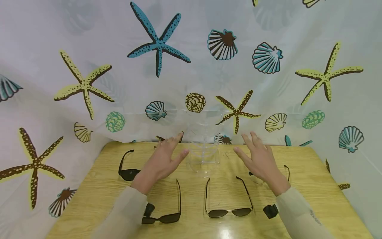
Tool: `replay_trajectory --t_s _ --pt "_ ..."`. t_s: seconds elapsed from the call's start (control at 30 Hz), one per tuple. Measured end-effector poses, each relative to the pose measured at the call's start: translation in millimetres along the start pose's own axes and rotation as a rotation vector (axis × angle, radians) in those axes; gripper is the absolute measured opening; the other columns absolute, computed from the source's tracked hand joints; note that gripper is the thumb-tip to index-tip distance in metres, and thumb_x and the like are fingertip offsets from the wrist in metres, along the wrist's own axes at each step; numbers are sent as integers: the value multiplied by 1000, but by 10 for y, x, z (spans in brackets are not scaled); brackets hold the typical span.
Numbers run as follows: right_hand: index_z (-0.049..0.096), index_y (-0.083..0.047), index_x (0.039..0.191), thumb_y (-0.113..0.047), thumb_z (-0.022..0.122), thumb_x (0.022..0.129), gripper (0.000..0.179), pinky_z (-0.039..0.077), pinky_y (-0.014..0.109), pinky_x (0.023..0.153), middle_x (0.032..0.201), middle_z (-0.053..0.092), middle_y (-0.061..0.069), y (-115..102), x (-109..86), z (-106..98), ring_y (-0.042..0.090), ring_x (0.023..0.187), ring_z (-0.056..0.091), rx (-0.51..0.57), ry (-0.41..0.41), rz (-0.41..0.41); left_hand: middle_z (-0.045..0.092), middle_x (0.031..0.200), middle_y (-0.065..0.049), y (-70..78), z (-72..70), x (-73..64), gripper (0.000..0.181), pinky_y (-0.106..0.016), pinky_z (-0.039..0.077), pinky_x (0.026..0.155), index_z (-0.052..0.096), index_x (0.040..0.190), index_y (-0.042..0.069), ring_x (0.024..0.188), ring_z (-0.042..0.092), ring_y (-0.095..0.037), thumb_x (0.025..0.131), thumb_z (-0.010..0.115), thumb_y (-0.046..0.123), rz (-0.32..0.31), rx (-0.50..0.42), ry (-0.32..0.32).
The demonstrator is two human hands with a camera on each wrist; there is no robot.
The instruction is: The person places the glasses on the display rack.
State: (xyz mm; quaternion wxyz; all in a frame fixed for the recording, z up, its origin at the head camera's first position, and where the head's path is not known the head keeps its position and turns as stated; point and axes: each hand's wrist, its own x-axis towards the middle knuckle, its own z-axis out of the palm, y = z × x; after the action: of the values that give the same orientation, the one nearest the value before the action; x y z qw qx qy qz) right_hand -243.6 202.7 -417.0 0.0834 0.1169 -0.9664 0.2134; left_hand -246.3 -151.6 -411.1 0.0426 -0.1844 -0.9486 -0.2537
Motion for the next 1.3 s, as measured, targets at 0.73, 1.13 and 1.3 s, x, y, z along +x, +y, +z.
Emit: replay_trajectory --t_s 0.73,1.13,1.3 --pt "72 -14 137 -40 63 107 41 60 33 91 129 76 8 186 -952 336 22 114 72 524 -21 268 79 105 -14 638 953 -667 49 -36 62 72 60 147 6 91 78 -27 103 68 28 -224 -605 49" --pt "72 -15 135 -32 69 104 36 57 24 85 127 76 7 385 -1291 607 7 104 71 627 -96 352 77 103 -13 652 1311 -858 49 -37 63 72 60 146 2 89 77 -26 102 70 19 -240 -678 -35" --pt "70 -8 138 -26 70 104 39 59 28 72 113 76 12 400 -1327 658 12 83 71 747 -140 353 77 97 -12 658 1365 -883 45 -30 60 66 63 142 0 81 76 -21 99 70 11 -223 -665 -34"
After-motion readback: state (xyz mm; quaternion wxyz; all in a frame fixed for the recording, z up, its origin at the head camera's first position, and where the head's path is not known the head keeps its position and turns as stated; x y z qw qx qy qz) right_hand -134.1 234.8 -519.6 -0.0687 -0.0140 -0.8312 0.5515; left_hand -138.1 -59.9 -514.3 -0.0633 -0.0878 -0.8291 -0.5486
